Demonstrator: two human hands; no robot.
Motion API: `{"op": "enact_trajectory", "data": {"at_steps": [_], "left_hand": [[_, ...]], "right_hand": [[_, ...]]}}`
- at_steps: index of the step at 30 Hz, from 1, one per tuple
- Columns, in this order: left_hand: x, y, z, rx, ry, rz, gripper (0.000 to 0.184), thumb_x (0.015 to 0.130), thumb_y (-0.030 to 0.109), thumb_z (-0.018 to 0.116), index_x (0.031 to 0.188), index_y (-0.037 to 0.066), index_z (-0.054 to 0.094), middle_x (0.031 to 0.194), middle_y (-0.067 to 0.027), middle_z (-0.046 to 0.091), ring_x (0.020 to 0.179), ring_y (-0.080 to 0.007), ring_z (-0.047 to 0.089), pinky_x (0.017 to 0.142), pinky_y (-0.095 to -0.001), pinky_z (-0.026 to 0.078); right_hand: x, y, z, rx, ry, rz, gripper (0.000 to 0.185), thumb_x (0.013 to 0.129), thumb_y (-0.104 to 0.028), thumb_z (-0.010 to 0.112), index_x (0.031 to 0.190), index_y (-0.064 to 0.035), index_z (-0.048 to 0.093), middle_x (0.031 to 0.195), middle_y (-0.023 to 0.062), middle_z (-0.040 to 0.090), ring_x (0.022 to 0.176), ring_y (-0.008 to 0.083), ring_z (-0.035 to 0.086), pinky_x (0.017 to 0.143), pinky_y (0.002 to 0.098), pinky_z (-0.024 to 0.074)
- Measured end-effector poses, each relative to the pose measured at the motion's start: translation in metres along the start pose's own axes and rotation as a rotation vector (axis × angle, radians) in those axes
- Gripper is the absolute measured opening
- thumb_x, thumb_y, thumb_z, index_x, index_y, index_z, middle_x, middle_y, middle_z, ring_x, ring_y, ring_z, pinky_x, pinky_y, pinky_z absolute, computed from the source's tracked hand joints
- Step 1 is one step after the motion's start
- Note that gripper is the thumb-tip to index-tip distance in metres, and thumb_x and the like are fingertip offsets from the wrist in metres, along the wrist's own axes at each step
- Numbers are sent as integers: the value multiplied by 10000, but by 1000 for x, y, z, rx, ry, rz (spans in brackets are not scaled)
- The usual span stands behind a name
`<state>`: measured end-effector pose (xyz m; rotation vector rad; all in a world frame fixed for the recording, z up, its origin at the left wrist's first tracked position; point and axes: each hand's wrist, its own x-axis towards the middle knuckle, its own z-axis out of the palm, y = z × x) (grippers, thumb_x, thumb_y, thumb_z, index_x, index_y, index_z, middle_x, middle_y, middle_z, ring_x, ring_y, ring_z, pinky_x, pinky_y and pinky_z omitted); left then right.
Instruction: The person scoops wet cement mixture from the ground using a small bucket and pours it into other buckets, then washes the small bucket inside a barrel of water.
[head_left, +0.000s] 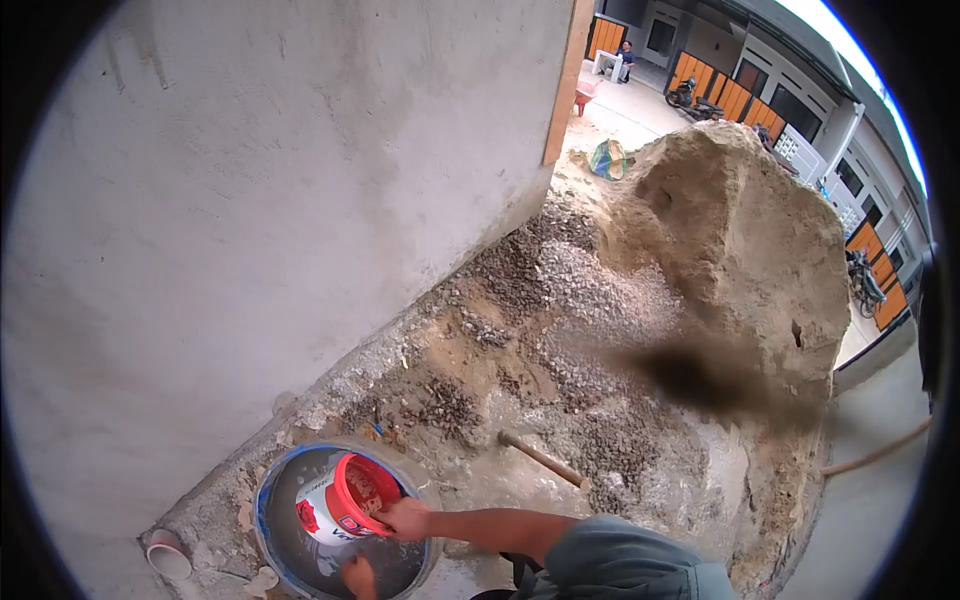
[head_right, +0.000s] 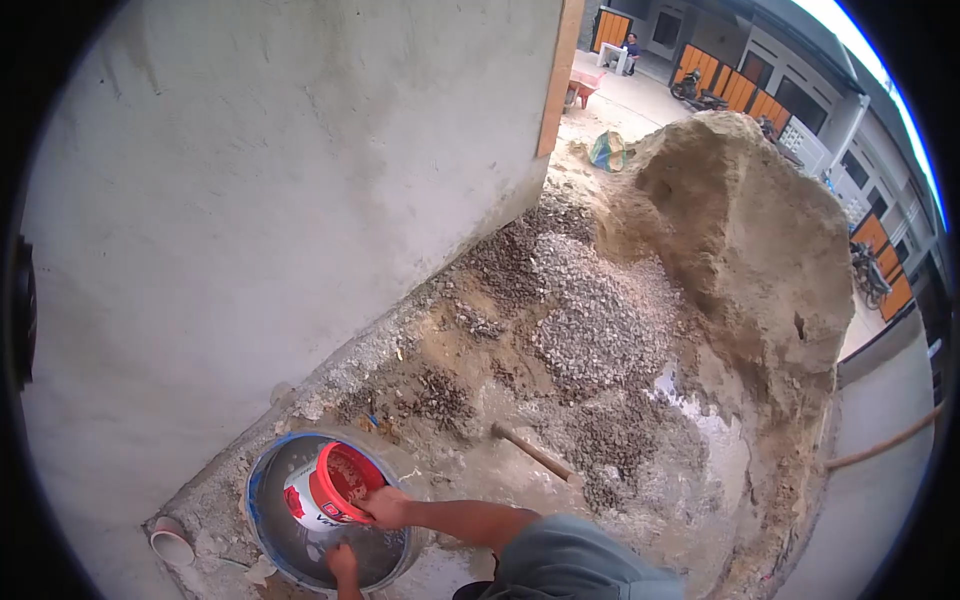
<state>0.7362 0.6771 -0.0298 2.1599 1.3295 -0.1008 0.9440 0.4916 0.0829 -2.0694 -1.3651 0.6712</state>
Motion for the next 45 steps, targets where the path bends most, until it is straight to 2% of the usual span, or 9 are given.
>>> {"op": "enact_trajectory", "data": {"at_steps": [3, 7, 10, 14, 19, 22, 25, 32, 45], "left_hand": [[-8, -9, -29, -450, 128, 198, 330, 932, 265, 569, 767, -19, 596, 566, -88, 551, 510, -191, 584, 505, -330, 487], [-56, 23, -103, -706, 217, -32, 381, 980, 283, 565, 739, -9, 524, 524, -24, 440, 509, -117, 467, 481, -305, 409], [-84, 11, -123, -522, 583, 256, 467, 998, 313, 543, 693, -32, 466, 533, -15, 380, 544, -137, 376, 507, -351, 341], [-117, -42, -139, -583, 560, 57, 538, 1013, 335, 504, 650, -55, 432, 544, -23, 354, 580, -163, 312, 533, -380, 291], [-177, -180, -128, -594, 677, 164, 401, 987, 306, 529, 772, -31, 549, 612, -48, 475, 546, -172, 373, 495, -356, 315], [-268, -250, -90, 84, 682, 227, 346, 865, 195, 678, 1154, 17, 614, 1006, -161, 675, 784, -195, 651, 690, -344, 522], [-341, -315, -31, -955, 202, -454, 199, 941, 257, 556, 993, 70, 597, 766, -54, 581, 546, -196, 508, 472, -319, 374], [-556, -389, 80, -845, -332, -955, 251, 935, 294, 495, 1129, 164, 587, 1049, -48, 635, 759, -242, 608, 600, -407, 440], [-624, -366, 92, -987, 132, -792, 218, 872, 157, 593, 1000, -7, 658, 868, -104, 688, 728, -181, 663, 596, -332, 564]], "right_hand": [[16, -13, 0, 450, 396, 178, 350, 902, -303, 631, 1167, -83, 568, 893, 190, 676, 845, 360, 671, 753, 462, 519], [52, -21, 23, 772, 790, 458, 307, 941, -343, 638, 1072, -66, 630, 878, 172, 679, 841, 313, 674, 752, 393, 506], [48, -33, 18, 1235, 779, 519, 337, 968, -358, 614, 1054, -37, 668, 869, 74, 704, 766, 129, 657, 713, 305, 513], [27, -79, -22, 1871, 628, 465, 382, 978, -384, 586, 1059, -18, 664, 937, 86, 721, 745, 161, 684, 719, 334, 559], [-17, -71, -38, 2024, 653, 438, 409, 1005, -407, 503, 1161, -52, 632, 1091, 85, 707, 936, 214, 694, 878, 394, 556], [-84, -44, -37, 1995, 789, 304, 422, 1038, -407, 399, 1245, -104, 608, 1201, 66, 674, 1066, 223, 655, 972, 411, 508], [-181, -27, -42, 1926, 894, 334, 423, 1033, -410, 407, 1284, -119, 582, 1251, 48, 651, 1144, 233, 614, 1017, 425, 475], [-417, -3, -42, 1650, 1157, 414, 523, 1023, -436, 391, 1369, -56, 485, 1397, 100, 536, 1267, 280, 528, 1077, 468, 428], [-511, -13, -9, 1443, 1034, 533, 539, 945, -398, 509, 1393, -101, 473, 1398, 99, 528, 1269, 308, 521, 1044, 526, 454]]}}
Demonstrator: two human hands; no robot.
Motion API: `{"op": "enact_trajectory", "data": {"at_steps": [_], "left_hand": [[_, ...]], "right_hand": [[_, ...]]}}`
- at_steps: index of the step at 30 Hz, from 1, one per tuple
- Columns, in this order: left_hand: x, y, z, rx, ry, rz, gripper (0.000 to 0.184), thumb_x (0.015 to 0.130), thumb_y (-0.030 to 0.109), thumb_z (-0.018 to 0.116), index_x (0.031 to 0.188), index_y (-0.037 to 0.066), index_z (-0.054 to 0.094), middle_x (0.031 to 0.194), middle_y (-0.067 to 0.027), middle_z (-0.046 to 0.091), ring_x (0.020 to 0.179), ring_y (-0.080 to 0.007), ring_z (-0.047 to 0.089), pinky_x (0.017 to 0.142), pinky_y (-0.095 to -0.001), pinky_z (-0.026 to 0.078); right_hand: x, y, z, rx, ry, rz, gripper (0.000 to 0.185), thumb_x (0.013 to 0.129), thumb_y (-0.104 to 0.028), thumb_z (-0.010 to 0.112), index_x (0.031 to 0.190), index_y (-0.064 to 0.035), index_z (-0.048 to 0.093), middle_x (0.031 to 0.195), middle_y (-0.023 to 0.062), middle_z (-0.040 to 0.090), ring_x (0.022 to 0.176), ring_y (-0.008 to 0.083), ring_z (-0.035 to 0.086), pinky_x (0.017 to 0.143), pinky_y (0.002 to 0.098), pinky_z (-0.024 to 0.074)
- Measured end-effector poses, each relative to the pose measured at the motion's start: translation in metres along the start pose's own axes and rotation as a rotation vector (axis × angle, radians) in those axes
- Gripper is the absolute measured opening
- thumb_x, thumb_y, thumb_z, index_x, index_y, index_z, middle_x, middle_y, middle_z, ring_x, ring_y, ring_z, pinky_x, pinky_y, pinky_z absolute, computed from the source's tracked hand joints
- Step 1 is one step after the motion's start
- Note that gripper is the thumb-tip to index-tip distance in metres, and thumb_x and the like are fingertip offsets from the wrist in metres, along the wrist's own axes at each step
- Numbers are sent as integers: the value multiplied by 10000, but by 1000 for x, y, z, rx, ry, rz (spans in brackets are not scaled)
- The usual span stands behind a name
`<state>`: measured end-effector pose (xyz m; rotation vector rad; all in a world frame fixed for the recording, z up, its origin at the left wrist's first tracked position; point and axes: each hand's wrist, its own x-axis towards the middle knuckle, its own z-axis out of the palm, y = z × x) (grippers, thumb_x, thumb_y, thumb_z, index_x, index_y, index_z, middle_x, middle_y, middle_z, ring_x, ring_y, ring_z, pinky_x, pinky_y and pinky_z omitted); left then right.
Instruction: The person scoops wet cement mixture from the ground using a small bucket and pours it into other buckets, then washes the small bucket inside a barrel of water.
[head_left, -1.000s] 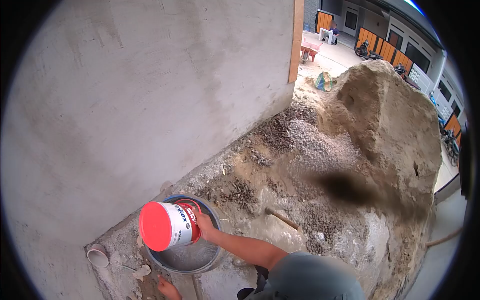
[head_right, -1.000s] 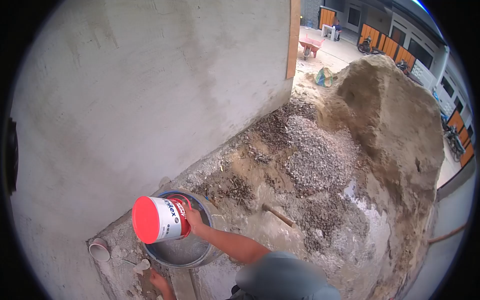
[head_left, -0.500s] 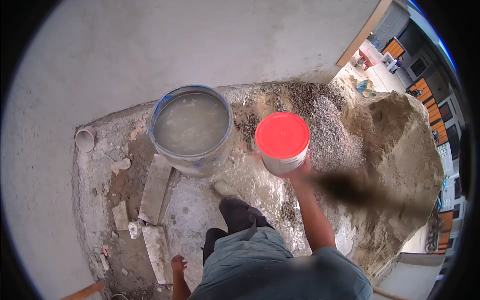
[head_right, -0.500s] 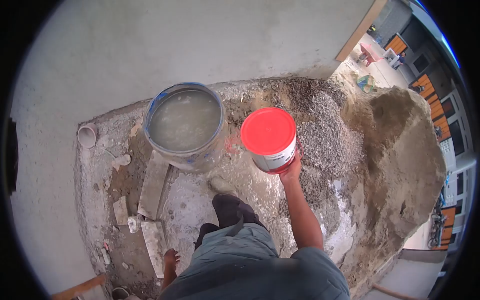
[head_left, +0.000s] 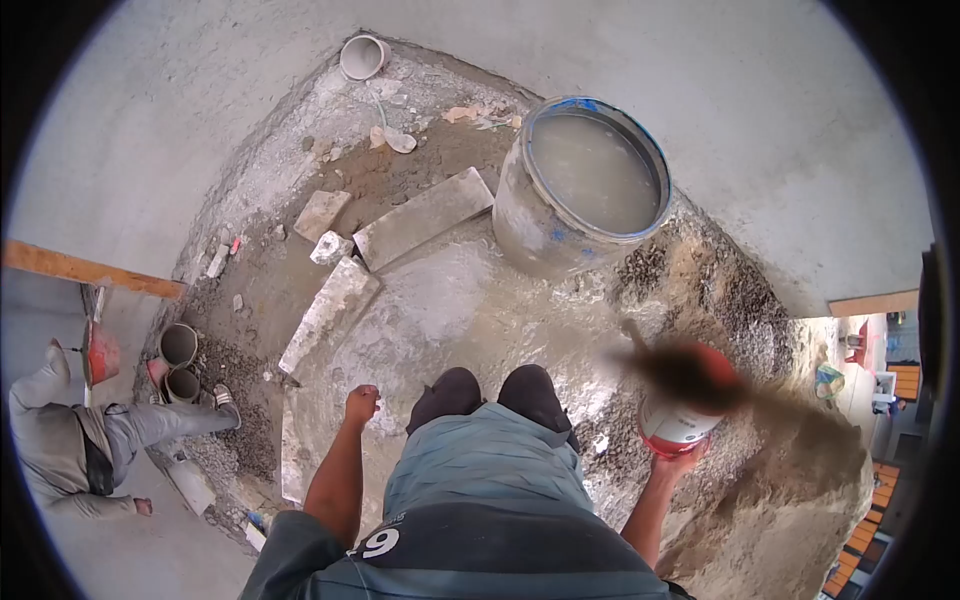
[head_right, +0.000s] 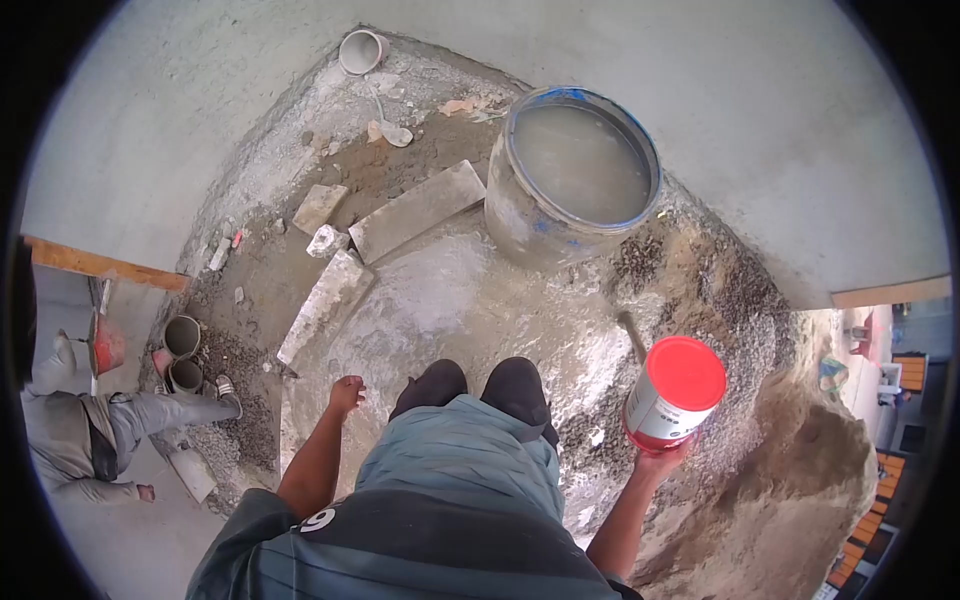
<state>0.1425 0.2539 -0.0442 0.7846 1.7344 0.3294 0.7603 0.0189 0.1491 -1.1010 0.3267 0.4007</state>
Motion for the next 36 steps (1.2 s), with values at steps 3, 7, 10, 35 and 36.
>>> {"op": "enact_trajectory", "data": {"at_steps": [3, 7, 10, 35, 36], "left_hand": [[-12, 2, -3, -27, 41, 42, 224, 857, 145, 588, 1005, -5, 664, 871, -105, 690, 744, -179, 665, 617, -319, 565], [-24, -25, -7, 3, 67, 117, 256, 840, 174, 604, 1009, -7, 670, 863, -105, 699, 722, -185, 673, 623, -316, 561], [-33, -81, -19, 28, 92, 164, 263, 833, 196, 615, 1000, 2, 677, 835, -100, 703, 668, -187, 671, 613, -320, 552], [-285, -365, -122, -8, 166, -423, 257, 898, 255, 611, 1099, 96, 643, 866, -26, 696, 622, -176, 654, 527, -374, 506], [-273, -359, -128, -6, 202, -365, 228, 887, 234, 613, 1048, 78, 657, 829, -30, 689, 614, -166, 651, 509, -330, 503]], "right_hand": [[-6, 6, 11, -68, -55, 90, 536, 938, -390, 542, 1387, -103, 483, 1393, 99, 529, 1261, 305, 525, 1043, 518, 456], [-10, 10, 10, -149, -221, 150, 523, 941, -370, 584, 1371, -87, 491, 1364, 102, 543, 1244, 289, 529, 1048, 490, 455], [-44, 0, 10, -289, -234, 170, 533, 953, -340, 585, 1390, -60, 463, 1402, 94, 502, 1270, 267, 503, 1068, 458, 434], [-63, 91, -316, -1277, 119, -35, 602, 790, -336, 779, 1250, 12, 607, 1121, 181, 678, 921, 289, 677, 812, 404, 543], [-71, 88, -337, -1220, 61, -20, 600, 797, -319, 792, 1291, -36, 604, 1178, 139, 656, 987, 247, 634, 868, 401, 497]]}}
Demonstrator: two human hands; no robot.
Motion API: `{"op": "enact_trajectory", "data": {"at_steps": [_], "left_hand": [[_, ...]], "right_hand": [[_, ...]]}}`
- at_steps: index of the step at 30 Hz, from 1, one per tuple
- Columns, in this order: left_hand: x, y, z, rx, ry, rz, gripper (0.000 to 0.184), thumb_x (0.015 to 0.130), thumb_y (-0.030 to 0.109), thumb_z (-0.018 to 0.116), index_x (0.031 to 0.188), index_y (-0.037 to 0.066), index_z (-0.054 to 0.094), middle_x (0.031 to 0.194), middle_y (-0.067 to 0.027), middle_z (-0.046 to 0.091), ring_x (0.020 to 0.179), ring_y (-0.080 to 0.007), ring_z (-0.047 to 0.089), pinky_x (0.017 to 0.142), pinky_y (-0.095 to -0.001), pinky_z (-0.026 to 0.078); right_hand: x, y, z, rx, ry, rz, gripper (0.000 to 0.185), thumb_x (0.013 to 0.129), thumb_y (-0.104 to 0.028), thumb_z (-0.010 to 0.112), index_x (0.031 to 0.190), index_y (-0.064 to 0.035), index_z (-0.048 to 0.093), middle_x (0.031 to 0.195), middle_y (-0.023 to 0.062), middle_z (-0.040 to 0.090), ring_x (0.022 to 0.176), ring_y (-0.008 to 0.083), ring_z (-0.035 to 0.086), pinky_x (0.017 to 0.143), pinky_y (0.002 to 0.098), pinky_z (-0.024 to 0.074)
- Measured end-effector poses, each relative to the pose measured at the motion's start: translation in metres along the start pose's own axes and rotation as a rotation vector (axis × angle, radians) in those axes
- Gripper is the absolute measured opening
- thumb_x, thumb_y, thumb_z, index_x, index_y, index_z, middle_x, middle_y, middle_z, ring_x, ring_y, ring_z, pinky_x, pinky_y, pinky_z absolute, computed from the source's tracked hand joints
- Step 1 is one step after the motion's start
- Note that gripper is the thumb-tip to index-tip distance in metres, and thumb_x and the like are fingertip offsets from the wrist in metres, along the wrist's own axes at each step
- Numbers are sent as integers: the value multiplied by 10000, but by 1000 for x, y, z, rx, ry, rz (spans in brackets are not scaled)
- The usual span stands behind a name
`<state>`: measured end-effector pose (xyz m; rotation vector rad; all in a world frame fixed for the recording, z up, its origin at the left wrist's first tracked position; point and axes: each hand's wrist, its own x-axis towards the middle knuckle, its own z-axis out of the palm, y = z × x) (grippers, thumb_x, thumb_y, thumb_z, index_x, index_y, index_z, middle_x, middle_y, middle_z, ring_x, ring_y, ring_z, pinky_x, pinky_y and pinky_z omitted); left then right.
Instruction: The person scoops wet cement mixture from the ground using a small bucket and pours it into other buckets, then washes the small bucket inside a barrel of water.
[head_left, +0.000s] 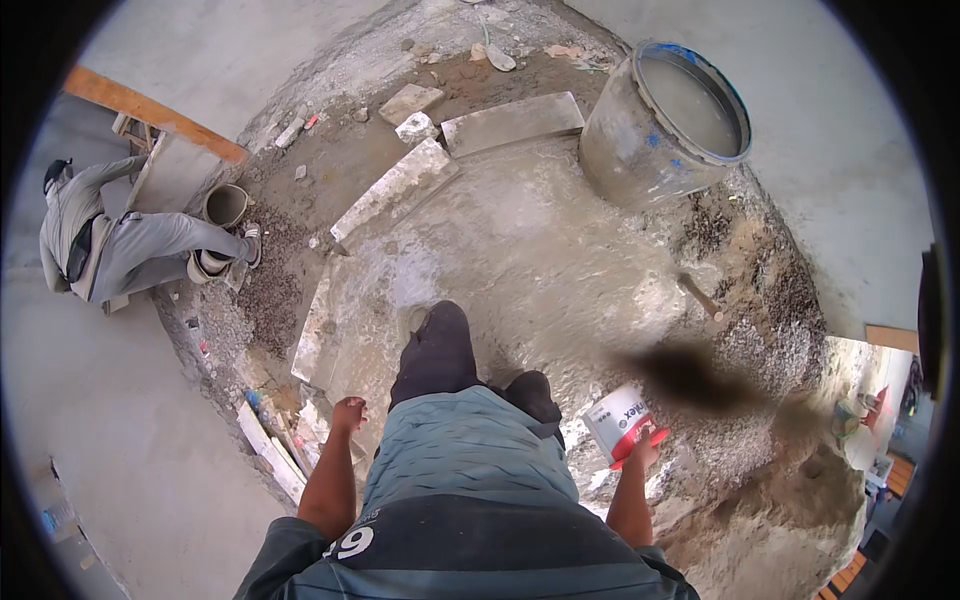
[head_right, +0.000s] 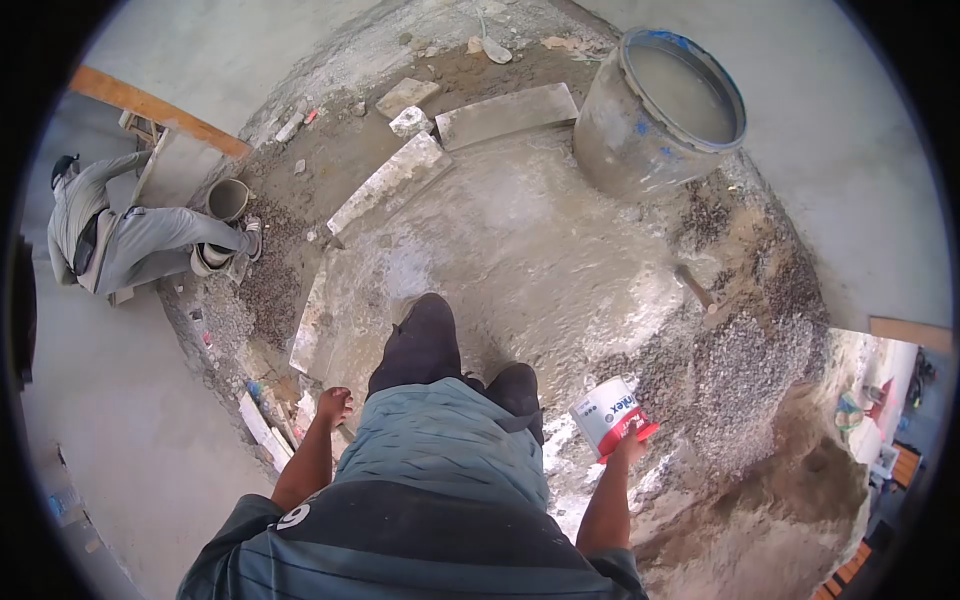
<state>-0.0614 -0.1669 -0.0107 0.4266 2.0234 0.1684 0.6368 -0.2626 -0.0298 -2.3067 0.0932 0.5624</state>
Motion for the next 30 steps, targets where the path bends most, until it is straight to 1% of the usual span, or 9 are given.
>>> {"op": "enact_trajectory", "data": {"at_steps": [2, 7, 9, 18, 21, 23, 24, 25, 30], "left_hand": [[15, 31, -15, -21, 32, 58, 219, 880, 220, 620, 1016, 53, 663, 818, -45, 685, 622, -167, 654, 508, -305, 505], [81, 74, -65, -116, 13, 251, 215, 869, 191, 634, 975, 7, 666, 812, -79, 682, 668, -180, 663, 560, -295, 536], [109, 85, -88, -105, -1, 302, 226, 871, 186, 635, 987, -6, 662, 823, -87, 685, 686, -183, 663, 588, -299, 548], [201, 62, -192, -107, -76, 139, 286, 884, 256, 606, 1112, 87, 638, 872, -48, 691, 613, -177, 649, 483, -328, 472], [215, 57, -204, -47, -66, 33, 315, 885, 306, 603, 1144, 126, 618, 936, -27, 693, 656, -179, 647, 546, -358, 480], [208, 69, -202, -82, -93, 51, 281, 905, 289, 588, 1139, 136, 616, 939, -21, 688, 638, -149, 619, 531, -335, 451], [202, 77, -197, -95, -79, 67, 267, 912, 291, 587, 1134, 144, 612, 917, -13, 679, 621, -139, 601, 544, -323, 444], [194, 84, -191, -164, -104, 88, 242, 922, 296, 579, 1117, 154, 608, 895, -3, 667, 609, -138, 587, 557, -322, 441], [170, 101, -132, -329, -34, 113, 178, 938, 264, 563, 1065, 148, 605, 881, -2, 659, 611, -126, 583, 506, -277, 407]], "right_hand": [[-47, -7, -17, -279, 76, 94, 585, 801, -271, 783, 1290, -12, 593, 1191, 153, 655, 1020, 266, 644, 886, 399, 498], [-72, 80, -25, -388, 131, 50, 587, 813, -217, 751, 1313, 19, 553, 1220, 176, 645, 1060, 309, 647, 899, 410, 509], [-103, 83, -14, -380, 168, 13, 651, 775, -352, 776, 1281, 4, 574, 1177, 215, 657, 1053, 369, 646, 898, 433, 510], [-206, -4, 56, -525, 98, -324, 747, 817, -372, 727, 1380, 43, 466, 1330, 268, 548, 1227, 387, 540, 1036, 415, 423], [-260, -70, 64, -531, 52, -472, 729, 813, -361, 731, 1392, -4, 470, 1359, 280, 517, 1211, 432, 538, 1009, 451, 438], [-250, -77, 67, -727, 31, -433, 629, 808, -310, 734, 1346, -59, 528, 1196, 263, 618, 1061, 448, 605, 887, 511, 474], [-244, -72, 70, -726, 124, -624, 580, 806, -306, 734, 1302, -61, 560, 1073, 251, 662, 990, 443, 629, 847, 527, 480], [-240, -77, 73, -780, 128, -581, 369, 800, -253, 722, 1100, -66, 615, 970, 222, 682, 917, 418, 646, 819, 504, 478], [-189, -94, 92, -680, 150, -787, 307, 800, -204, 696, 1073, -86, 624, 963, 172, 677, 987, 362, 625, 942, 493, 399]]}}
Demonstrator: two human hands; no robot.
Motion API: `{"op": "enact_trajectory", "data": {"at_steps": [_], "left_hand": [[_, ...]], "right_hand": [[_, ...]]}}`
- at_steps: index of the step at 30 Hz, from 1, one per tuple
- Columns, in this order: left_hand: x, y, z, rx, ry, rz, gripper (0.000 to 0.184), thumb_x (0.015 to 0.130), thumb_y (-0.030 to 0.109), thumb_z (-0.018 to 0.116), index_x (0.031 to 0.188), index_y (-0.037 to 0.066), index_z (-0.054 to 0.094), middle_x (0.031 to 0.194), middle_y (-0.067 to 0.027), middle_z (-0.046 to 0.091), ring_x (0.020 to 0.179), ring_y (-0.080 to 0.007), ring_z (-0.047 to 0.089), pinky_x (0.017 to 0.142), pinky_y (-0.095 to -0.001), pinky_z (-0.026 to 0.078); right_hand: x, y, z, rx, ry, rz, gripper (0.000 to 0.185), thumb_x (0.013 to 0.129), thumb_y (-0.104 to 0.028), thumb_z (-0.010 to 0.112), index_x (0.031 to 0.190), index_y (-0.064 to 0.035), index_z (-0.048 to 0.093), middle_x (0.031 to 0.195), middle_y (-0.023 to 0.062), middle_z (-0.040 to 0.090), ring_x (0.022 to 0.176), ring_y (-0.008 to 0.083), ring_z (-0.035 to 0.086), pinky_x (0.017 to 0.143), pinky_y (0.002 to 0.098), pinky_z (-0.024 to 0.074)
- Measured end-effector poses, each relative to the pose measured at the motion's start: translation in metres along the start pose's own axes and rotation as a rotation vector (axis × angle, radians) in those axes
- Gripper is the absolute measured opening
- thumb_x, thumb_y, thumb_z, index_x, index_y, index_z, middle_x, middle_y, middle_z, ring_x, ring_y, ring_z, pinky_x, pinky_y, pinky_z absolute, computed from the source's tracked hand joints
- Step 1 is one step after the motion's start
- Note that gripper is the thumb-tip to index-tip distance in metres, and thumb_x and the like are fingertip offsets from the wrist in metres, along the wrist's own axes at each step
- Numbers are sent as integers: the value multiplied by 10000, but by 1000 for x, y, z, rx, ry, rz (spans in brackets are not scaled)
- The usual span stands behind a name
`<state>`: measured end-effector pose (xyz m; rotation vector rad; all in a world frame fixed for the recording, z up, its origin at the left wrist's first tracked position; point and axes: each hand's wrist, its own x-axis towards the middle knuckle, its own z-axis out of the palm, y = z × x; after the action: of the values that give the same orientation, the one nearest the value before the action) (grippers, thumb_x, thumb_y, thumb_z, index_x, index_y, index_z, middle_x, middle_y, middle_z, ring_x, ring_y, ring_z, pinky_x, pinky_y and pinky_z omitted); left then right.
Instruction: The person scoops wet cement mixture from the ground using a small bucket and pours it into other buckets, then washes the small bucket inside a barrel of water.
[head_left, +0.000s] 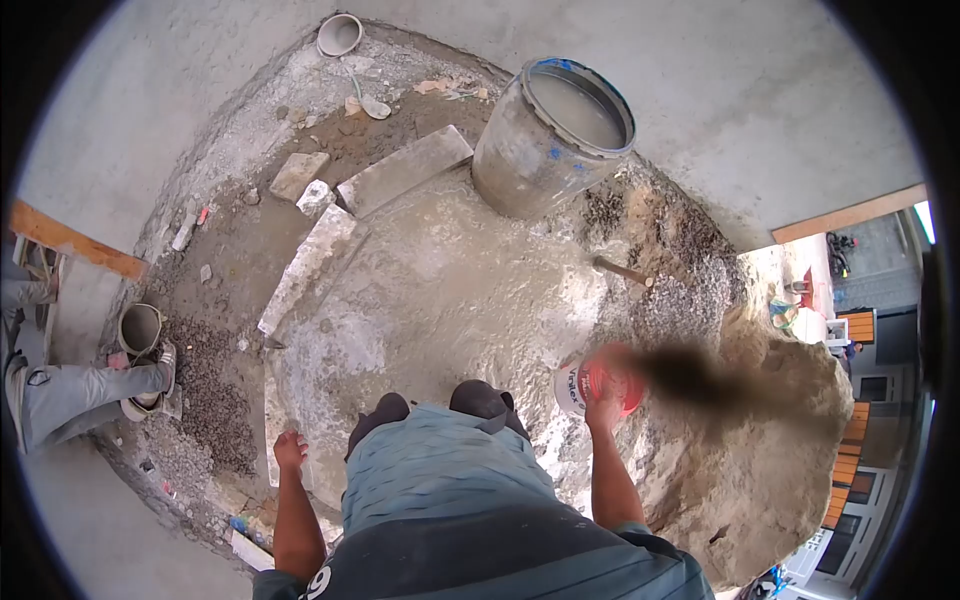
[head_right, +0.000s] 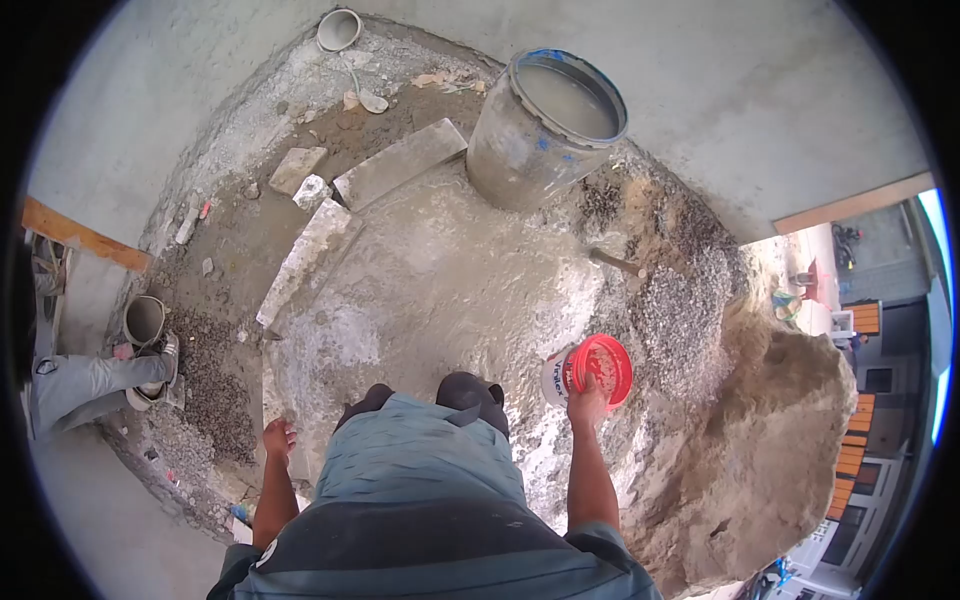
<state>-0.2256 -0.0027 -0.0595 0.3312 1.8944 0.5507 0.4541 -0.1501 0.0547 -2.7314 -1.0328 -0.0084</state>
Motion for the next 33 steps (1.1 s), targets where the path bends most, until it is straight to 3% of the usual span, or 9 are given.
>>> {"op": "enact_trajectory", "data": {"at_steps": [7, 9, 13, 15, 20, 24, 30, 31, 33], "left_hand": [[-41, 3, 86, 89, -3, 192, 154, 899, 155, 596, 1024, 78, 643, 871, -33, 660, 622, -132, 603, 500, -255, 429], [-56, 23, 115, 222, 11, 493, 203, 883, 135, 607, 1045, 21, 651, 887, -60, 671, 690, -147, 626, 599, -273, 490], [-150, 116, 181, 435, -43, 943, 262, 832, 116, 686, 1075, 19, 664, 994, -133, 677, 858, -232, 649, 760, -354, 524], [-215, 166, 208, 563, 5, 1359, 362, 765, 122, 739, 1110, 64, 643, 1113, -134, 633, 1034, -330, 592, 889, -408, 485], [-303, 239, 234, 709, 39, 1731, 505, 705, 230, 781, 1167, 112, 612, 1169, -88, 604, 1151, -278, 529, 1088, -506, 310], [-285, 245, 224, 934, -36, 1600, 383, 720, 197, 760, 1072, 104, 642, 883, -77, 680, 966, -263, 641, 1058, -517, 349], [-206, 203, 140, 870, 173, 1164, 223, 761, 176, 720, 920, 41, 641, 843, -180, 684, 867, -363, 665, 765, -503, 509], [-191, 188, 127, 820, 238, 1074, 236, 765, 190, 717, 930, 40, 640, 854, -185, 683, 874, -370, 663, 757, -509, 511], [-155, 137, 95, 731, 317, 908, 262, 774, 218, 710, 951, 38, 639, 876, -196, 683, 888, -385, 661, 742, -520, 515]], "right_hand": [[87, -38, -3, 104, -50, -463, 256, 781, -121, 669, 1037, -125, 658, 865, 114, 666, 851, 312, 621, 914, 475, 411], [99, -94, -44, 145, 20, -707, 245, 779, -83, 646, 1016, -141, 676, 838, 85, 665, 815, 286, 616, 908, 477, 410], [118, -158, -46, 21, -233, -872, 252, 778, -84, 627, 1004, -150, 716, 886, 72, 680, 965, 279, 625, 1033, 537, 367], [116, -198, -57, 122, -82, -1027, 285, 773, -76, 612, 1021, -178, 711, 789, 10, 663, 977, 226, 620, 1095, 559, 313], [88, -293, -97, 218, -150, -1279, 320, 769, -81, 626, 1064, -174, 709, 964, 21, 673, 1147, 240, 565, 1164, 572, 221], [67, -347, -113, 309, -167, -1461, 387, 751, -49, 657, 1126, -146, 685, 1212, 61, 619, 1243, 251, 512, 1172, 558, 215], [81, -331, -229, 918, -695, -1070, 530, 738, -120, 795, 1233, -43, 622, 1213, 125, 656, 1167, 316, 603, 1006, 404, 450], [102, -303, -200, 1432, -1016, -897, 497, 791, -201, 773, 1242, -53, 627, 1224, 110, 654, 1173, 305, 599, 992, 434, 456], [148, -257, -127, 1473, -925, -326, 454, 824, -222, 730, 1239, -65, 633, 1208, 119, 658, 1168, 323, 597, 991, 460, 455]]}}
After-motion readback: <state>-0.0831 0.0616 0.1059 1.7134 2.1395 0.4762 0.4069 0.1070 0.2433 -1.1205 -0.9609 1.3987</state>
